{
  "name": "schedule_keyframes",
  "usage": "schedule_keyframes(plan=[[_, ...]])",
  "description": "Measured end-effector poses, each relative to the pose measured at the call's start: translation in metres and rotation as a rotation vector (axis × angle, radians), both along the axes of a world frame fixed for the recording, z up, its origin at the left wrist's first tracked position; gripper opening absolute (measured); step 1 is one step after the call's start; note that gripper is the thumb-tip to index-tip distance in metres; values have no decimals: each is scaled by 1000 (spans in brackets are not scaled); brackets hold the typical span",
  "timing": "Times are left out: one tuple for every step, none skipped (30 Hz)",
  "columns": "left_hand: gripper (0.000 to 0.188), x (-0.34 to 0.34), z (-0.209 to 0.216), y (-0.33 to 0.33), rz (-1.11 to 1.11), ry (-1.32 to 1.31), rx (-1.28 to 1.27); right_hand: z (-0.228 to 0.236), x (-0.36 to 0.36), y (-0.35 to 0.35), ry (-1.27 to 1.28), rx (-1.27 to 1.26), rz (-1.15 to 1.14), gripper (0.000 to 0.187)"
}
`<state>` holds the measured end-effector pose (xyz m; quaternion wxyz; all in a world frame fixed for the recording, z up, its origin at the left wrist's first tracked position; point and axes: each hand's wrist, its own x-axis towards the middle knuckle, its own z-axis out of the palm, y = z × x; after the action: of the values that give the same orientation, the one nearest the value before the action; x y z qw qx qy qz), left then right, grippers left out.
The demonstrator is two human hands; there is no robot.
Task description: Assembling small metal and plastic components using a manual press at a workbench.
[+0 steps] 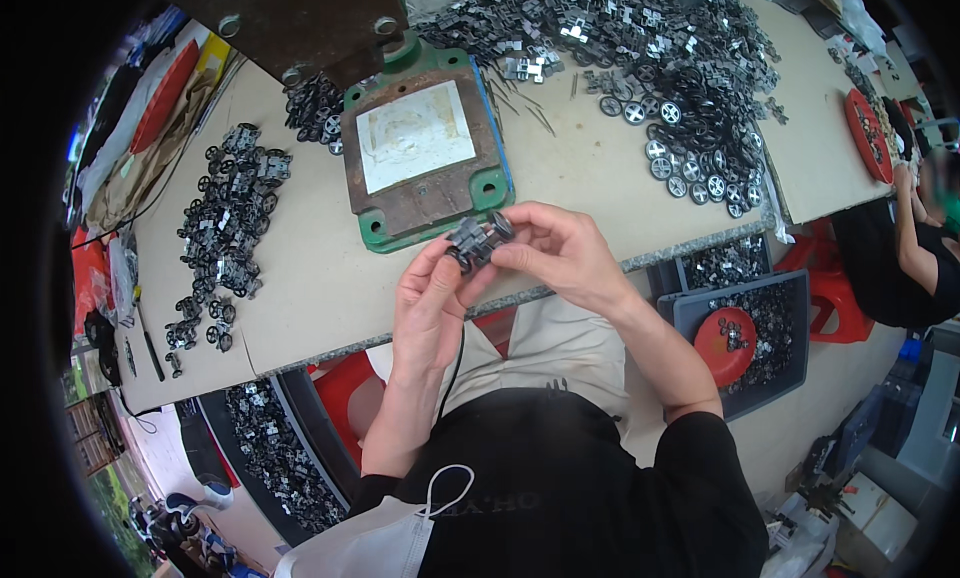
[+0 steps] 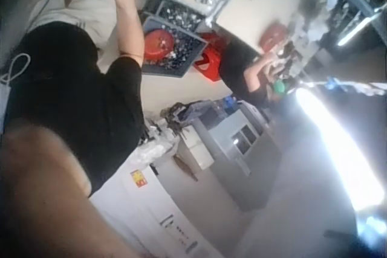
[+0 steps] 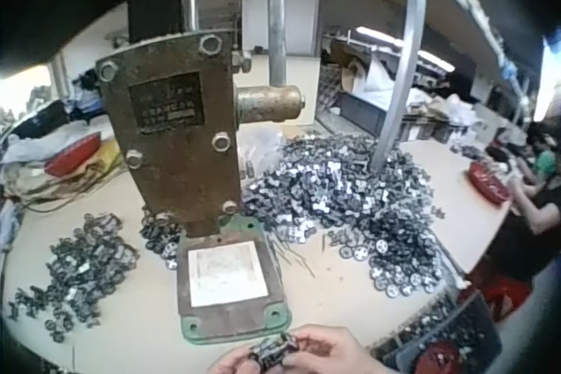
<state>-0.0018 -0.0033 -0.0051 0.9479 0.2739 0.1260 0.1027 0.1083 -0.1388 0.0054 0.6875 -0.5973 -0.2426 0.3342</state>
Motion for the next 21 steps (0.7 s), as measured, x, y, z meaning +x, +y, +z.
schedule_keyframes(plan=[[28, -1, -1, 1, -25, 22, 10, -2, 0, 3, -156, -7, -67, 19], [28, -2, 1, 3, -24, 19, 18, 1, 2, 3, -158, 1, -66, 19], [31, -2, 6, 6, -64, 22, 215, 8, 6, 0, -236, -41, -5, 17], [33, -3, 9, 10, -102, 27, 412, 16, 10, -1, -313, -83, 58, 15], [34, -3, 8, 17, -114, 104, 575, 24, 13, -1, -344, -170, 110, 15], [34, -2, 12, 24, -111, 105, 583, 28, 15, 2, -345, -161, 111, 15], [32, 1, 22, 29, -140, 119, 866, 33, 17, 5, -519, -191, 166, 18], [30, 4, 31, 32, -169, 136, 1150, 37, 18, 8, -691, -219, 221, 21], [22, 9, 39, 35, -101, 109, 1265, 42, 19, 11, -691, -213, 221, 21], [22, 15, 42, 39, -95, 112, 1274, 48, 20, 17, -661, -227, 154, 23], [21, 22, 44, 44, -9, 154, 1106, 51, 21, 19, -628, -245, 83, 26], [21, 30, 45, 51, 74, 193, 935, 49, 24, 20, -629, -240, 81, 26], [20, 41, 44, 60, 132, 191, 1005, 45, 28, 20, -628, -237, 13, 27], [20, 51, 42, 71, 195, 193, 1076, 42, 30, 21, -624, -229, -49, 29], [20, 60, 42, 80, 197, 194, 1080, 41, 31, 20, -613, -226, -49, 28], [20, 69, 42, 87, 257, 195, 1146, 39, 31, 18, -613, -225, -50, 28], [20, 76, 41, 93, 320, 197, 1213, 36, 31, 16, -606, -252, -39, 27], [20, 81, 39, 98, 323, 199, 1216, 34, 31, 14, -599, -279, -27, 27], [20, 87, 34, 100, 333, 176, 1195, 31, 31, 10, -599, -280, -28, 27], [20, 90, 29, 102, 344, 153, 1173, 28, 31, 7, -590, -301, -33, 26], [20, 92, 26, 103, 343, 158, 1201, 27, 31, 4, -582, -322, -38, 25]])
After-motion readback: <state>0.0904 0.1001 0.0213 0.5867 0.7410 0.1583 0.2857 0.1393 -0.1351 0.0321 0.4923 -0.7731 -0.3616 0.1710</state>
